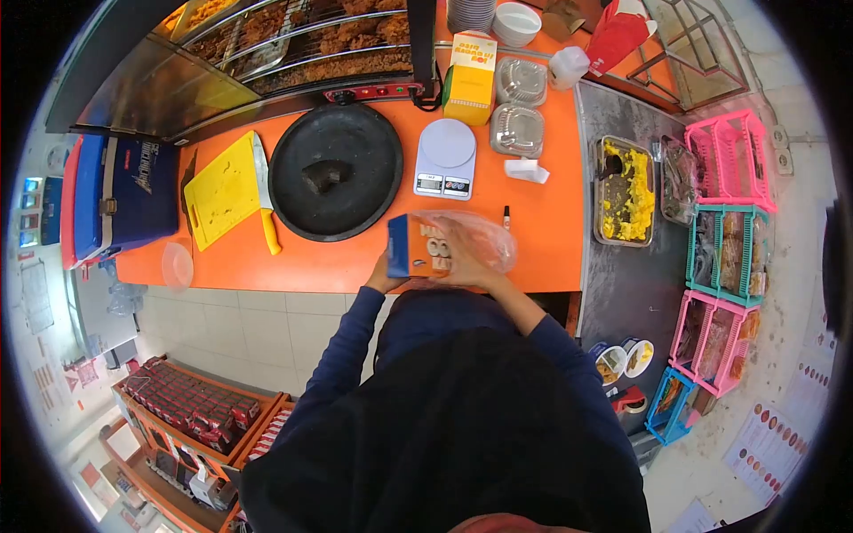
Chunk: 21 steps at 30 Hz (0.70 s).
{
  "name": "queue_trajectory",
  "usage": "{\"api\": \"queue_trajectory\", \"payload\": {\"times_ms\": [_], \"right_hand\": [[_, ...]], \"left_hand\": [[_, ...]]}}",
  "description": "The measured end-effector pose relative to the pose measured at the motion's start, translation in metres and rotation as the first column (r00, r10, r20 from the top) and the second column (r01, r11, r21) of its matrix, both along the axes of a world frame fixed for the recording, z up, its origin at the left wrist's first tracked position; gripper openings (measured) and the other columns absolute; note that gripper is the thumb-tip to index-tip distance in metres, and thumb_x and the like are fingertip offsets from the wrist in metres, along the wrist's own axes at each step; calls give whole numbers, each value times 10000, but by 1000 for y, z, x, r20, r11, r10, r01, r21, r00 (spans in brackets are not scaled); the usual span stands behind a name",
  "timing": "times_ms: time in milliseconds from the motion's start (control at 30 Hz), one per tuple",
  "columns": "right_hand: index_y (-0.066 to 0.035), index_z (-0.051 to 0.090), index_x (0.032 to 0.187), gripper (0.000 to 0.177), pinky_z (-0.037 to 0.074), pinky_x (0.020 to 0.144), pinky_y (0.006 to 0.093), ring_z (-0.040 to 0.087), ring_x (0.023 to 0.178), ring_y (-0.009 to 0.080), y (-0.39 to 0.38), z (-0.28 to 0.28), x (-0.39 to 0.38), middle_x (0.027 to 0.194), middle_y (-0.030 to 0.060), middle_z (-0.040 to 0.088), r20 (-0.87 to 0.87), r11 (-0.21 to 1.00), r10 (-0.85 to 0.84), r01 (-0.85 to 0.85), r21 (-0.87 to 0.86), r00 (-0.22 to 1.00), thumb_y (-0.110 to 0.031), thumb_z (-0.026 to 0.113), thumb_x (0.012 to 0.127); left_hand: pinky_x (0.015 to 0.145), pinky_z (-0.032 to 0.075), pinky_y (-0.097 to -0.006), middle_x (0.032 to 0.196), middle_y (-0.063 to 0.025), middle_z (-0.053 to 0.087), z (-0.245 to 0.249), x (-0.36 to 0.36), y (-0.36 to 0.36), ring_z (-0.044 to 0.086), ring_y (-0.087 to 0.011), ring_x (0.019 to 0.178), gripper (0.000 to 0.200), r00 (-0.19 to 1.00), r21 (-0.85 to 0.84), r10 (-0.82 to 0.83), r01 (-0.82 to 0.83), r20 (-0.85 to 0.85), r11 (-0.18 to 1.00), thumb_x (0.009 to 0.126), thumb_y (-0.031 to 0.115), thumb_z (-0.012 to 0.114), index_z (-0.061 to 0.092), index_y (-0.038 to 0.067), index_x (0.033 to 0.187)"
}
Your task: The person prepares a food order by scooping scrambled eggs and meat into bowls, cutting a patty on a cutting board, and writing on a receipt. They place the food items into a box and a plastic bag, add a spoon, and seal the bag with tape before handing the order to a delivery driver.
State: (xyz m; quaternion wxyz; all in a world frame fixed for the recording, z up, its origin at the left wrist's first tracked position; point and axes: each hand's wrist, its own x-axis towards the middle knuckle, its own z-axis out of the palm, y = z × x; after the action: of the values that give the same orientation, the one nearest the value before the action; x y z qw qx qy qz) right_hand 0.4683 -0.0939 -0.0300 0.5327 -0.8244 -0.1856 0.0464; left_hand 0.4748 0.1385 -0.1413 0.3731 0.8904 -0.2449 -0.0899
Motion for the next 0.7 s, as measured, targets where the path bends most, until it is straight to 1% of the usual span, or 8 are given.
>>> {"api": "queue_trajectory", "payload": {"times_ms": [133, 200, 333, 433, 500, 567, 633, 700], "right_hand": [[-225, 317, 1473, 1070, 294, 1082, 513, 270, 1383, 393, -19, -17, -23, 1464, 186, 310, 10, 801, 49, -33, -598, 999, -393, 869, 572], [-204, 333, 1468, 1030, 340, 1043, 515, 279, 1379, 394, -2, 12, -30, 1456, 183, 339, -75, 457, 12, -73, -887, 997, -369, 852, 594], [-231, 363, 1457, 952, 377, 1002, 534, 320, 1353, 404, 0, 1, -28, 1468, 179, 328, -61, 484, 28, -67, -872, 998, -280, 831, 630], [-274, 407, 1431, 887, 399, 988, 527, 367, 1320, 408, -15, -8, -17, 1463, 180, 329, -503, 742, -257, -165, -650, 825, -191, 805, 642], [-303, 411, 1431, 919, 418, 984, 514, 392, 1303, 406, -9, -6, -26, 1438, 183, 353, -293, 665, -382, 40, -746, 876, -142, 808, 618], [-309, 417, 1429, 906, 412, 979, 513, 427, 1255, 393, -18, 4, -29, 1403, 173, 396, -301, 718, -229, -48, -694, 926, -149, 808, 627], [-314, 423, 1427, 893, 407, 974, 512, 462, 1207, 380, -22, 31, -22, 1368, 164, 439, -291, 751, -81, -134, -647, 953, -156, 807, 637], [-327, 384, 1453, 951, 400, 1014, 496, 430, 1249, 397, -24, 60, -11, 1390, 172, 417, -343, 757, -29, -204, -621, 939, -93, 799, 630]], "left_hand": [[844, 515, -463, 1211, -277, 474, 88, 9, 10, 569, -448, 1036, 892, 916, 213, 154, -77, -371, 974, 620, -92, 591, 354, 123, 1453], [832, 487, -477, 1158, -290, 484, 106, 2, -17, 555, -471, 974, 950, 907, 245, 247, -168, -340, 955, 584, -105, 581, 332, 140, 1468], [747, 512, -491, 1047, -230, 551, 94, 22, -11, 605, -424, 878, 825, 941, 258, 30, 61, -337, 964, 651, -78, 579, 407, 167, 1420], [760, 506, -485, 975, -206, 619, 92, 32, 2, 612, -414, 894, 791, 900, 404, -87, 276, -427, 872, 667, -51, 596, 421, 164, 1409], [776, 508, -462, 981, -197, 640, 101, 29, -14, 622, -373, 922, 818, 977, 546, -13, 130, -214, 828, 650, -46, 618, 424, 177, 1413], [793, 510, -438, 986, -189, 661, 96, 34, -14, 631, -332, 949, 846, 1000, 647, 23, -30, 19, 762, 633, -42, 640, 427, 190, 1418], [772, 524, -419, 1044, -174, 674, 55, 46, -4, 658, -316, 892, 917, 960, 86, 93, -72, -264, 994, 617, -14, 702, 388, 204, 1451], [797, 515, -443, 991, -196, 674, 43, 51, -1, 650, -354, 922, 977, 940, 140, -19, 71, -340, 988, 610, -1, 708, 330, 238, 1478]]}}
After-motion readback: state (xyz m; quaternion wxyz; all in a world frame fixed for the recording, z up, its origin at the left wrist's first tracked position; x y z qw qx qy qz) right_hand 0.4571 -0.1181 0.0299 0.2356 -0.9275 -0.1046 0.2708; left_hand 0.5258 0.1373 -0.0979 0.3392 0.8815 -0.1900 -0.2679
